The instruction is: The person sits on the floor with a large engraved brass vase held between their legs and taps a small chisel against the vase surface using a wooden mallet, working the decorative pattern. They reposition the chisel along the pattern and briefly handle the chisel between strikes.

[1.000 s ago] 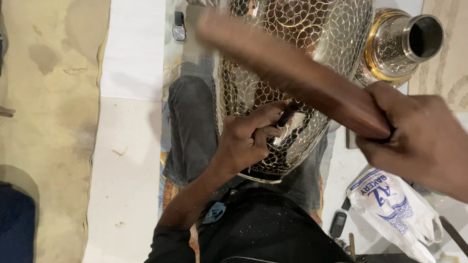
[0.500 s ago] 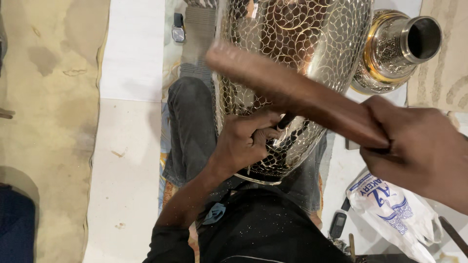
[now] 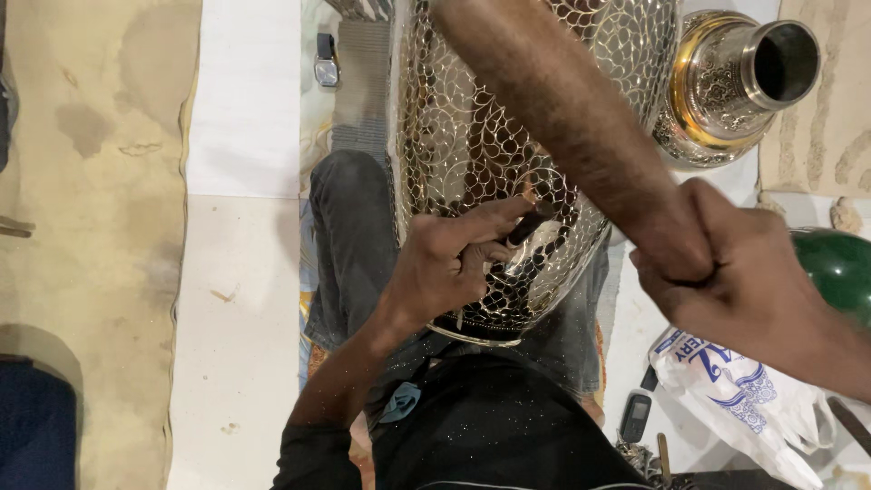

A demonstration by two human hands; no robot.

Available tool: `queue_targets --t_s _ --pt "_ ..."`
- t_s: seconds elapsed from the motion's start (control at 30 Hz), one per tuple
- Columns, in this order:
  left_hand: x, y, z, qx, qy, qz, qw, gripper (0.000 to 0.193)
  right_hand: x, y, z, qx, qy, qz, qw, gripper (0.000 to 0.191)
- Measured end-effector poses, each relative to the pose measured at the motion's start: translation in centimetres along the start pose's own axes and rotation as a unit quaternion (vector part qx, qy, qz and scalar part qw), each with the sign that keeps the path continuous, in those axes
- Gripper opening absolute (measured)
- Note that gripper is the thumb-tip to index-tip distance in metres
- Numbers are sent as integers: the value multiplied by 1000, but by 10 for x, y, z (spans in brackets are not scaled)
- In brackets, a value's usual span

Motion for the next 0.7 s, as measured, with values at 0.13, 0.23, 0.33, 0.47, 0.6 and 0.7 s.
queue_targets --t_s 0.13,0.23,0.33,0.47,0.6,0.7 --pt "-5 -9 6 -25 -2 -25 999 56 -15 -3 -2 -23 -72 64 995 33" --pt "-8 -25 12 25 1 -53 998 54 -22 -8 -4 -26 -64 95 993 34" --pt "-11 -31 18 -1 3 -34 999 57 -34 -9 -9 -53 -127 98 986 36" --pt "-14 -41 22 -6 5 -10 1000 49 -40 -11 -14 -82 -132 89 984 36" --pt "-14 -50 25 2 14 -11 1000 58 -42 -15 -16 -55 -93 135 985 30" --pt "-17 -54 26 4 14 -8 1000 59 -49 -12 -19 -77 -135 188 970 27"
Point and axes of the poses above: each hand's wrist, its own z-axis towards the middle knuckle, its own x-axis out of the palm, y = z × x, the point moved 5 cm from there along z, towards the middle knuckle, and after that the axes turned 12 degrees about -z, right-handed, at the moved point
